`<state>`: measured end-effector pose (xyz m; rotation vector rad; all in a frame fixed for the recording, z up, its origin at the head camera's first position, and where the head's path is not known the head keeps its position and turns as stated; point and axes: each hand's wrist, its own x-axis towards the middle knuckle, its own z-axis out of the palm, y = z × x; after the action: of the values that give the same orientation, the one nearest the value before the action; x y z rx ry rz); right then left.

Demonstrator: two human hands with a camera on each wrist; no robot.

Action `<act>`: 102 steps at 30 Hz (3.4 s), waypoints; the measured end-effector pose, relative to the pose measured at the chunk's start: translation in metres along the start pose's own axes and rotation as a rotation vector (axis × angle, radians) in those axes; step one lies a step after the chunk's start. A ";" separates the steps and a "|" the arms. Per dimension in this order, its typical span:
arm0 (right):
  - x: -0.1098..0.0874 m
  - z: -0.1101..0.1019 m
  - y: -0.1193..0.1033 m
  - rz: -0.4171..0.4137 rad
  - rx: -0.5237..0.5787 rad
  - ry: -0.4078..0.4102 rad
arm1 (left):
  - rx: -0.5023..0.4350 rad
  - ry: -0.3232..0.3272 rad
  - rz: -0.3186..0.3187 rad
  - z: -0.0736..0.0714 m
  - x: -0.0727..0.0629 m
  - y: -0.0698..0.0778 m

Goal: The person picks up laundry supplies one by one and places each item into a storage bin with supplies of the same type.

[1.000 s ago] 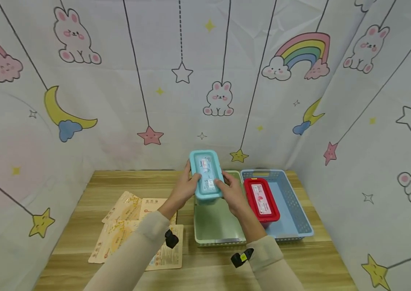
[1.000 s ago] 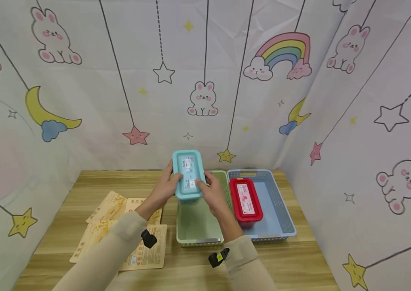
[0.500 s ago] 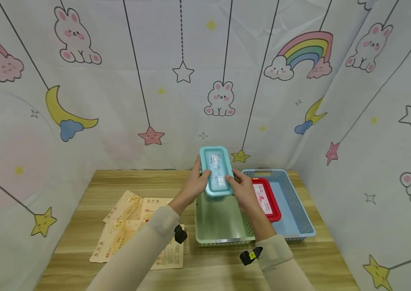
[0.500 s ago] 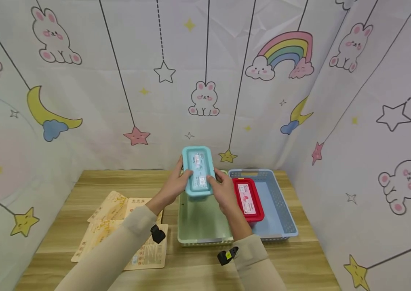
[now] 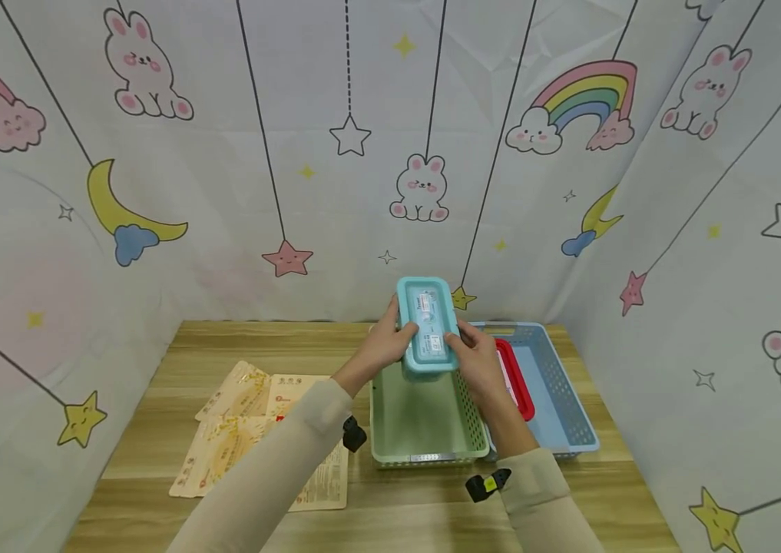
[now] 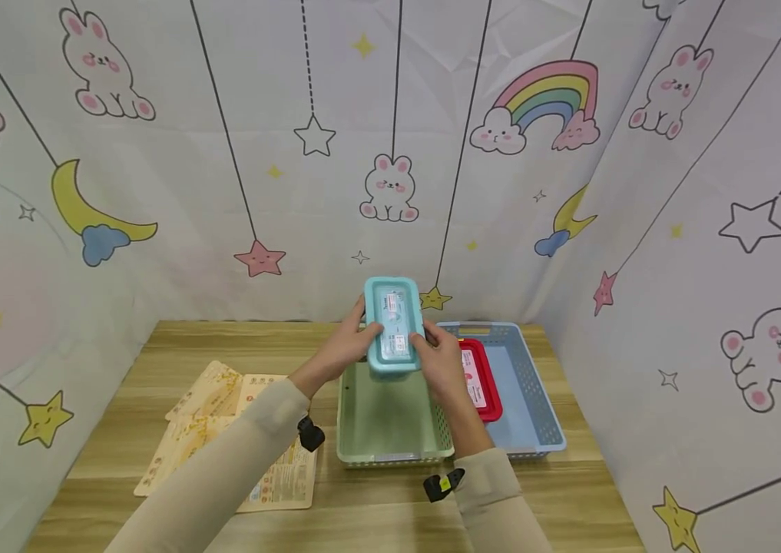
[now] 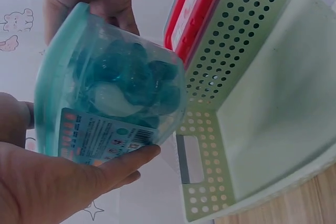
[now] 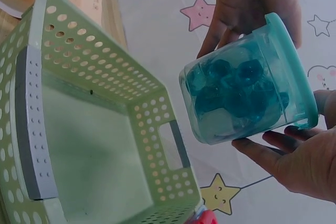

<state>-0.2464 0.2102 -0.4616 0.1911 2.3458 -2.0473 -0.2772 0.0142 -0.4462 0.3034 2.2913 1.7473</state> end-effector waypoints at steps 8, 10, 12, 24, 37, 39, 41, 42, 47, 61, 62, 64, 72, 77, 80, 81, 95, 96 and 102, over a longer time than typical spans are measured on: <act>0.000 -0.011 0.004 -0.038 0.041 0.029 | 0.013 -0.035 -0.023 0.010 0.006 0.006; -0.002 -0.014 0.004 -0.044 0.047 0.029 | 0.018 -0.038 -0.002 0.014 0.007 0.006; -0.003 -0.018 0.004 -0.048 0.052 0.032 | 0.020 -0.044 0.018 0.018 0.007 0.008; -0.004 -0.039 0.000 -0.062 -0.043 0.080 | 0.030 -0.050 0.024 0.036 0.010 0.019; -0.003 -0.055 0.006 -0.081 -0.072 0.124 | -0.110 -0.102 0.001 0.051 0.010 0.023; -0.003 -0.057 0.007 -0.078 -0.083 0.131 | -0.129 -0.098 -0.004 0.054 0.011 0.022; -0.004 -0.060 0.007 -0.076 -0.099 0.139 | -0.145 -0.097 -0.009 0.057 0.013 0.021; -0.004 -0.061 0.007 -0.073 -0.106 0.141 | -0.146 -0.096 -0.015 0.059 0.013 0.021; -0.004 -0.069 0.006 -0.068 -0.147 0.162 | -0.151 -0.100 -0.062 0.067 0.014 0.025; -0.014 -0.089 0.002 -0.080 -0.254 0.247 | -0.162 -0.095 -0.085 0.094 0.018 0.032; -0.014 -0.090 0.002 -0.079 -0.258 0.253 | -0.157 -0.093 -0.080 0.096 0.019 0.031; -0.015 -0.093 0.002 -0.073 -0.272 0.266 | -0.145 -0.092 -0.071 0.101 0.019 0.031; -0.015 -0.111 0.010 -0.033 -0.273 0.315 | -0.079 -0.092 -0.039 0.122 0.016 0.034; -0.017 -0.118 0.011 -0.029 -0.255 0.327 | -0.073 -0.088 -0.043 0.131 0.016 0.036; -0.020 -0.120 0.010 -0.029 -0.267 0.347 | -0.077 -0.075 -0.041 0.136 0.016 0.039; -0.021 -0.121 0.009 -0.029 -0.269 0.356 | -0.078 -0.070 -0.036 0.137 0.016 0.039; -0.028 -0.137 0.003 0.002 -0.317 0.394 | -0.267 -0.164 -0.101 0.146 0.021 0.045; -0.028 -0.139 0.003 0.000 -0.320 0.399 | -0.297 -0.174 -0.109 0.147 0.021 0.045; -0.029 -0.142 0.007 0.011 -0.308 0.424 | -0.267 -0.154 -0.113 0.154 0.020 0.046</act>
<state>-0.2078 0.3491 -0.4460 0.6842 2.8503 -1.7430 -0.2465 0.1736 -0.4425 0.2427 1.9039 1.8737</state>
